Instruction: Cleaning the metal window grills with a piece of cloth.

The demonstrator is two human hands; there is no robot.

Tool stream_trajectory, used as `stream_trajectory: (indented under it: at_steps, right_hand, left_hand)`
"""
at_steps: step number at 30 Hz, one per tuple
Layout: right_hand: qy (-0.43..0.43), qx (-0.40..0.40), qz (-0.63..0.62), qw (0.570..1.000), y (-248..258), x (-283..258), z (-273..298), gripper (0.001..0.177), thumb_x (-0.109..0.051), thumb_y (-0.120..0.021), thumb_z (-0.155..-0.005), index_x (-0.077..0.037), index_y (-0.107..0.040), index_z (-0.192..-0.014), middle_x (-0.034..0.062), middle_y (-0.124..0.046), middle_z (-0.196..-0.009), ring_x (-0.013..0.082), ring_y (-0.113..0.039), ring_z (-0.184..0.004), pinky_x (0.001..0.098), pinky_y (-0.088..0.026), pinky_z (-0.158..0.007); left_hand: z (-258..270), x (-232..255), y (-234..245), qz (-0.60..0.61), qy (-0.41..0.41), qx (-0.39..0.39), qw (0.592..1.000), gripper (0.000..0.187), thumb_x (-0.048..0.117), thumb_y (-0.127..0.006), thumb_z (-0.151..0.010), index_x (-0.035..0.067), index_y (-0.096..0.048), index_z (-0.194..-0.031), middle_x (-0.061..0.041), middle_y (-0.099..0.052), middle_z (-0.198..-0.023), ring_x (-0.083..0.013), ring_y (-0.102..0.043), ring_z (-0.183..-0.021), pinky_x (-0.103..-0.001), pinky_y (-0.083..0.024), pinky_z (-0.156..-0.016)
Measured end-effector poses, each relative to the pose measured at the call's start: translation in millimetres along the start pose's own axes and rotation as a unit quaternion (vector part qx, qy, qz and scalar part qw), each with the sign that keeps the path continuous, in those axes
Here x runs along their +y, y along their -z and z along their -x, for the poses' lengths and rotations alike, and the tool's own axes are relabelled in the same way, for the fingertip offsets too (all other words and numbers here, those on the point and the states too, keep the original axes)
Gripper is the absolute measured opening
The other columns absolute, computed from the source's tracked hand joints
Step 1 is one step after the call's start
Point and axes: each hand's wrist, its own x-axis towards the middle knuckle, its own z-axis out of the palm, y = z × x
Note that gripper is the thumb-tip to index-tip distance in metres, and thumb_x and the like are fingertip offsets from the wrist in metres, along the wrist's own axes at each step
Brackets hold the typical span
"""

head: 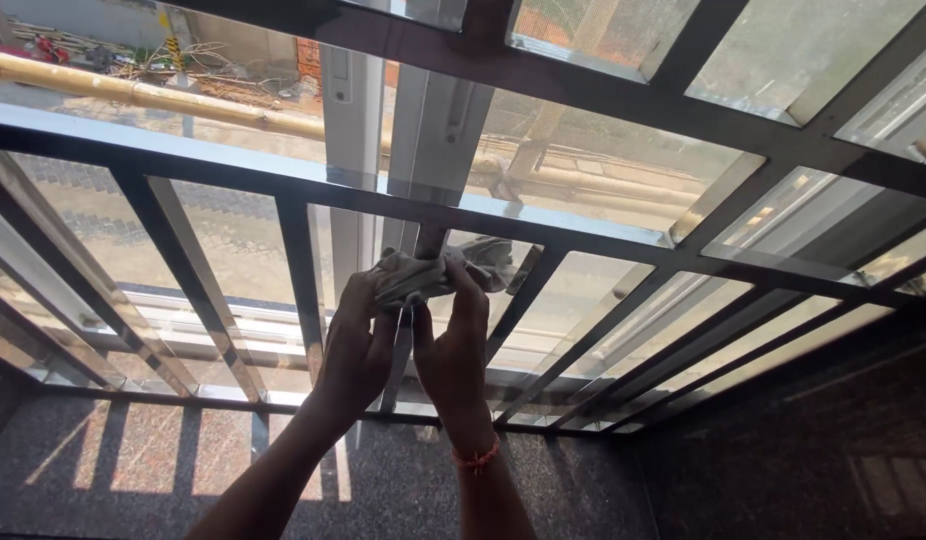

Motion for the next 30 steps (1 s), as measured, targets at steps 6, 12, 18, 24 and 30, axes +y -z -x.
stream_trajectory:
  at_steps: [6,12,18,24,30]
  right_hand:
    - [-0.294,-0.14,-0.073,0.943,-49,17,64,0.057,-0.026,-0.068,-0.093,-0.009,-0.047,-0.143,0.0136,-0.069,-0.115,0.0247,-0.073,-0.101,0.0408,-0.059,-0.081]
    - [-0.385,-0.071,-0.087,0.916,-49,31,84,0.04,-0.023,-0.069,-0.094,-0.009,-0.06,-0.13,0.0091,-0.076,-0.106,0.018,-0.076,-0.099,0.0367,-0.063,-0.085]
    - [-0.155,0.081,-0.154,0.972,-38,-10,35,0.032,-0.015,-0.069,-0.099,-0.002,-0.062,-0.128,0.0135,-0.067,-0.125,0.0226,-0.065,-0.121,0.0419,-0.054,-0.108]
    - [0.012,0.082,0.049,0.995,-48,-50,8,0.034,-0.008,-0.075,-0.091,-0.002,-0.063,-0.122,0.0137,-0.058,-0.127,0.0305,-0.058,-0.122,0.0413,-0.053,-0.1]
    - [-0.219,-0.016,0.036,0.975,-87,20,116,0.032,-0.007,-0.077,-0.079,-0.003,-0.06,-0.105,0.0117,-0.062,-0.108,0.0242,-0.067,-0.101,0.0312,-0.061,-0.079]
  left_hand:
    - [40,-84,23,-0.012,0.285,-0.088,0.954,0.039,0.022,-0.042,-0.105,0.006,-0.064,-0.132,-0.014,-0.077,-0.101,-0.0212,-0.076,-0.094,-0.038,-0.059,-0.086]
    - [28,-61,63,0.05,0.374,-0.135,0.916,0.048,0.031,-0.043,-0.103,0.014,-0.054,-0.147,-0.008,-0.077,-0.105,-0.0179,-0.075,-0.1,-0.034,-0.06,-0.081]
    - [-15,10,83,0.104,0.316,-0.133,0.934,0.093,0.024,-0.065,-0.087,0.021,-0.016,-0.165,-0.012,-0.049,-0.147,-0.0215,-0.065,-0.122,-0.041,-0.061,-0.088]
    - [-6,-8,61,-0.039,-0.037,-0.005,0.999,0.048,0.017,-0.067,-0.095,0.011,-0.059,-0.142,-0.022,-0.047,-0.154,-0.0408,-0.054,-0.143,-0.043,-0.053,-0.11]
    - [53,-81,85,-0.237,0.314,-0.25,0.885,0.046,0.042,-0.052,-0.101,0.025,-0.055,-0.143,-0.016,-0.072,-0.1,-0.0325,-0.075,-0.093,-0.045,-0.058,-0.084]
